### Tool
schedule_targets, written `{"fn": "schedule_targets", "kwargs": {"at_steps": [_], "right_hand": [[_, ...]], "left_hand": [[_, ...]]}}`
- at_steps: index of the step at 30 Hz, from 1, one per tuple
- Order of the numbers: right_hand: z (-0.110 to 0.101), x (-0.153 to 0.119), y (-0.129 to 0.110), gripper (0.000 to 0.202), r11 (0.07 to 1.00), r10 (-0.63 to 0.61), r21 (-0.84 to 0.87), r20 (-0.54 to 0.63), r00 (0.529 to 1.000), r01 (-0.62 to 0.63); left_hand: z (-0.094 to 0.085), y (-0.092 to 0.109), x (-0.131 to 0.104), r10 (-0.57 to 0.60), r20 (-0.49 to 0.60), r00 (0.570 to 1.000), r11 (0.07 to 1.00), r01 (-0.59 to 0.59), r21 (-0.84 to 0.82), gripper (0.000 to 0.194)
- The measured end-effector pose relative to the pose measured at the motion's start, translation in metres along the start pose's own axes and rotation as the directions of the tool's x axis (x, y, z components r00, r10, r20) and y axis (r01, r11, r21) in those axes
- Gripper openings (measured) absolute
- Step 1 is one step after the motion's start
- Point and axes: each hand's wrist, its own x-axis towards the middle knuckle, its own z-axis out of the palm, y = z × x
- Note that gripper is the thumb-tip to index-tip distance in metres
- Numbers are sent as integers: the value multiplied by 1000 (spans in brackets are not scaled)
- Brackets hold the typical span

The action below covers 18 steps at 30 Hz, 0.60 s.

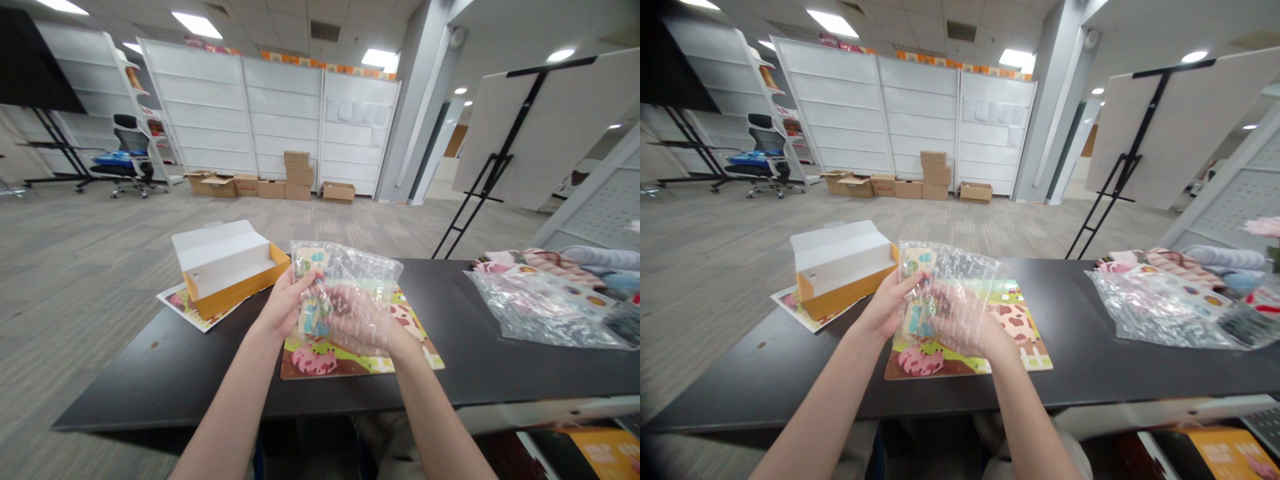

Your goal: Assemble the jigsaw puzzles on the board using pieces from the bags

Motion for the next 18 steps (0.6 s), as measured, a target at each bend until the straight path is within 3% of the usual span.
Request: {"fn": "schedule_targets", "kwargs": {"at_steps": [6, 11, 18], "right_hand": [[-3, 1, 3, 38, 998, -22, -58, 42, 999, 24], [-2, 3, -1, 40, 973, -23, -230, 47, 999, 33], [3, 5, -3, 28, 910, -185, -383, -27, 982, 161]], "left_hand": [[0, 4, -3, -1, 15, 1000, 1000, 1, -5, 38], [0, 3, -2, 22, 40, 999, 1000, -22, 16, 31], [2, 4, 1, 66, -24, 998, 998, -67, -21, 38]]}}
